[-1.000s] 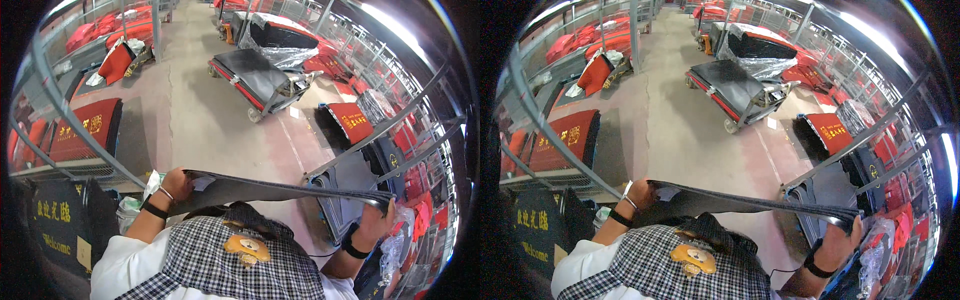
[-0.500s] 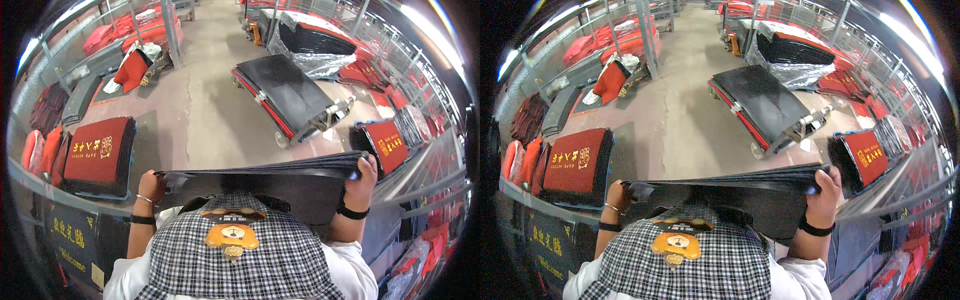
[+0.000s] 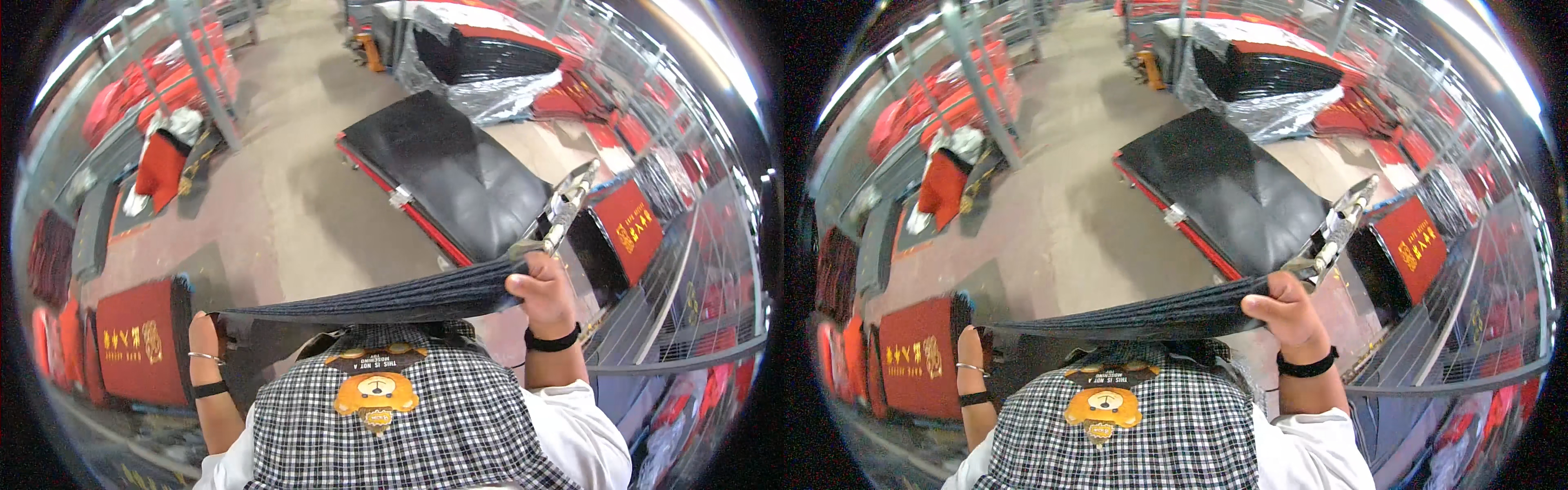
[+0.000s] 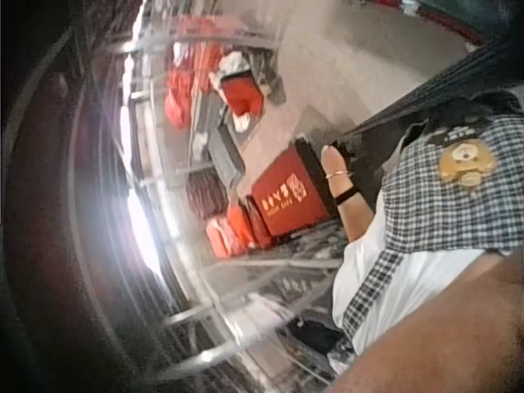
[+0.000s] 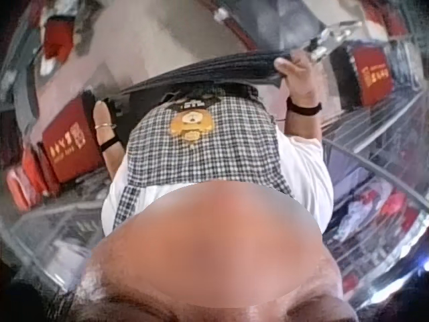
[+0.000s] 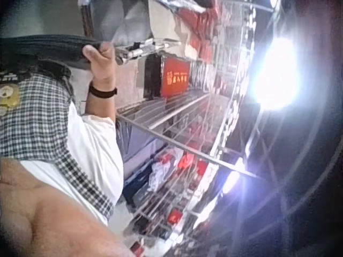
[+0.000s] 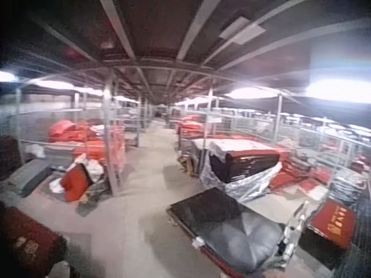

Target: The recorder is sorting, moving, and scanning stacks of rubber floor mats in a warehouse.

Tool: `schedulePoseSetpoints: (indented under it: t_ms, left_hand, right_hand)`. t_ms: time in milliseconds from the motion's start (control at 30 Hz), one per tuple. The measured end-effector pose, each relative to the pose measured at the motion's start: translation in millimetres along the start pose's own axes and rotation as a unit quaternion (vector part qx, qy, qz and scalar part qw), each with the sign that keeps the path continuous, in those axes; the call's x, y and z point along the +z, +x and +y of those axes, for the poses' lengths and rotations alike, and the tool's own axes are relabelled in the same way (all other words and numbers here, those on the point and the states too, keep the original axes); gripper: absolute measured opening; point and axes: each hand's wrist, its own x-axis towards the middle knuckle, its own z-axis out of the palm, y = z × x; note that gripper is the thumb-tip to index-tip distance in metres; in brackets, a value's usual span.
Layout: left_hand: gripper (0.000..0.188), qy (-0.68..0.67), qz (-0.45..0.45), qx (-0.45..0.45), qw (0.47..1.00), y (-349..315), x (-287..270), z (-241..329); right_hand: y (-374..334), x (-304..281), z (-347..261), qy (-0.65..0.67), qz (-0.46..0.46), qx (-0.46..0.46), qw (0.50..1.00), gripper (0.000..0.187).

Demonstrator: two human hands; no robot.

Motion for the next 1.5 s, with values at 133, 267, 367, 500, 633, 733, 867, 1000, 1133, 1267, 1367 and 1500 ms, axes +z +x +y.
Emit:
schedulePoseSetpoints:
  t_ms: [133, 267, 367, 500, 633, 733, 867, 1000, 1133, 1267, 1367, 1500]
  left_hand:
    - [0.016, 0.113, -0.083, 0.006, 0.990, 7, -49, 22]
    - [0.016, 0.108, -0.040, -0.040, 0.993, 17, -89, 42]
    - [0.015, 0.199, 0.004, 0.052, 0.979, 78, -129, 33]
    - [0.015, 0.177, 0.069, 0.185, 0.964, 183, -199, 137]
    - [0.019, 0.228, 0.149, 0.289, 0.918, 289, -219, 270]
    - [0.015, 0.186, 0.344, 0.464, 0.795, 292, -241, 358]
    - [0.017, 0.163, 0.219, 0.429, 0.861, 271, -183, 351]
    - [0.032, 0.101, 0.001, 0.236, 0.966, 244, -93, 226]
    - [0.032, -0.137, -0.022, -0.043, 0.989, 218, -18, 76]
    - [0.032, -0.541, 0.036, -0.274, 0.795, 190, -22, 110]
    - [0.031, -0.674, 0.112, -0.326, 0.653, 209, -29, 144]
    - [0.033, -0.750, 0.133, -0.280, 0.584, 265, -53, 223]
  right_hand:
    - [-3, 18, 30, 0.007, -0.054, 0.062, 0.997, 0.028]
    - [-8, 18, 31, 0.039, -0.090, 0.074, 0.992, 0.032]
    - [3, 14, 31, 0.045, -0.025, 0.070, 0.996, 0.021]
    - [25, -28, -6, -0.420, 0.108, -0.179, 0.883, 0.020]
    - [73, -81, -45, 0.185, 0.103, -0.271, 0.939, 0.031]
    - [95, -127, -65, 0.122, 0.252, -0.283, 0.917, 0.044]
    - [115, -152, -26, 0.152, 0.256, -0.180, 0.938, 0.045]
    - [155, -121, 98, -0.063, 0.196, -0.037, 0.978, 0.022]
    - [157, -75, 228, -0.065, 0.173, 0.194, 0.963, 0.040]
    - [116, -80, 284, -0.040, 0.310, 0.229, 0.922, 0.059]
    - [115, -100, 255, -0.014, 0.431, 0.178, 0.884, 0.057]
    - [122, -162, 225, 0.195, 0.412, 0.097, 0.885, 0.037]
